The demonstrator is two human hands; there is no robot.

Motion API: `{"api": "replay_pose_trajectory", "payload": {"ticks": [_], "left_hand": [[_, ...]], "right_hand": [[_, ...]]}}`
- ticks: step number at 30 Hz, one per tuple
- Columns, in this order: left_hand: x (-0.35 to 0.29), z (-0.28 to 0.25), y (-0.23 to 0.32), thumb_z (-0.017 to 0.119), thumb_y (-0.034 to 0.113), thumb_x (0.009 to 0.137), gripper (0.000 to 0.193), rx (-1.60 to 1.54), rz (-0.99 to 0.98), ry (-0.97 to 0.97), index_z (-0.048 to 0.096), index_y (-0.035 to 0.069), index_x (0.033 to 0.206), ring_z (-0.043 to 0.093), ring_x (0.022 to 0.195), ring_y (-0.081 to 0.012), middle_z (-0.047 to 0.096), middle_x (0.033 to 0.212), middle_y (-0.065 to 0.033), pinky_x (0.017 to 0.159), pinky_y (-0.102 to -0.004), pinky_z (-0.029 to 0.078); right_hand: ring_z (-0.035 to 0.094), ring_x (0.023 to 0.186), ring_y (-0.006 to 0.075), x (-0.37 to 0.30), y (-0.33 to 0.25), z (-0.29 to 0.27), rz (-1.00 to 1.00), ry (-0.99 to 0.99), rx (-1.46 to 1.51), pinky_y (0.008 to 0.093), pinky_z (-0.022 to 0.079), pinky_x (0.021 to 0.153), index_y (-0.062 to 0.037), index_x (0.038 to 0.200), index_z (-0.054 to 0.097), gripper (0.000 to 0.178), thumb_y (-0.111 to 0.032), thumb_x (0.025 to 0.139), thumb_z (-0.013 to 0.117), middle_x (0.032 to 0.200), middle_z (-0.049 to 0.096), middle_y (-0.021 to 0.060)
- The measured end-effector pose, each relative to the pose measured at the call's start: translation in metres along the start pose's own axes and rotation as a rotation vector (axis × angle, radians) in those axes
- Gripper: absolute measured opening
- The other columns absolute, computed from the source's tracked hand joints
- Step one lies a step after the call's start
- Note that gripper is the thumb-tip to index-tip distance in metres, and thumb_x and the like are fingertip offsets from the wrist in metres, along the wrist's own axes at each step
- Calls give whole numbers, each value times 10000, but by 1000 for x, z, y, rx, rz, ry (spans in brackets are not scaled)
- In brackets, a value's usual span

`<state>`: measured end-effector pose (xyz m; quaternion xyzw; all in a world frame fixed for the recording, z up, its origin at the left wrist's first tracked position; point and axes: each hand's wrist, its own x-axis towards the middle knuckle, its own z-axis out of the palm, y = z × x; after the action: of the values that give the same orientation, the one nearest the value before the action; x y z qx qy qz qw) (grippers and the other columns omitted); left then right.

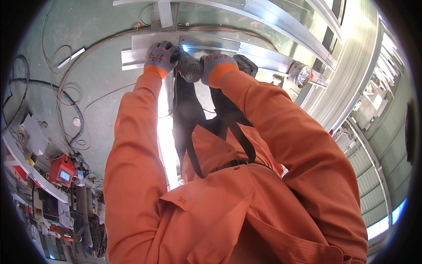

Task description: The person picks up a metal frame and positions it on a workbench. They then use a cordless drill to drive screws into the frame, securing it in place. The person continues to align and fasten additional sections of the frame.

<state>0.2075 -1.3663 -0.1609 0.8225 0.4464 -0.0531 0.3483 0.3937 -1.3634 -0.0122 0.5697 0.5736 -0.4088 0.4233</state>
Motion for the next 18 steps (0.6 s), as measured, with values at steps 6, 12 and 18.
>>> {"api": "replay_pose_trajectory", "payload": {"ticks": [6, 12, 18], "left_hand": [[3, 7, -2, 663, 297, 871, 269, 20, 21, 30, 689, 203, 1122, 608, 1102, -310, 641, 1144, -63, 986, -432, 483], [1, 2, 1, 676, 313, 866, 287, -3, -12, 17, 690, 198, 1128, 612, 1096, -309, 646, 1139, -60, 992, -430, 482], [1, -2, 4, 675, 307, 861, 288, -7, -8, 22, 689, 197, 1127, 613, 1102, -308, 647, 1147, -64, 1009, -437, 470]], "right_hand": [[692, 1088, 329, 0, -1, -11, -18, 43, -22, 438, 560, 907, -34, 1145, 710, 411, -281, 835, 602, 1152, 718, 179], [692, 1089, 332, 2, -2, -18, -6, -13, 6, 439, 564, 895, -57, 1124, 724, 386, -279, 830, 608, 1143, 723, 165], [691, 1093, 327, 5, 1, -18, -30, 7, -32, 424, 564, 897, -73, 1110, 738, 372, -259, 810, 621, 1146, 726, 156]]}}
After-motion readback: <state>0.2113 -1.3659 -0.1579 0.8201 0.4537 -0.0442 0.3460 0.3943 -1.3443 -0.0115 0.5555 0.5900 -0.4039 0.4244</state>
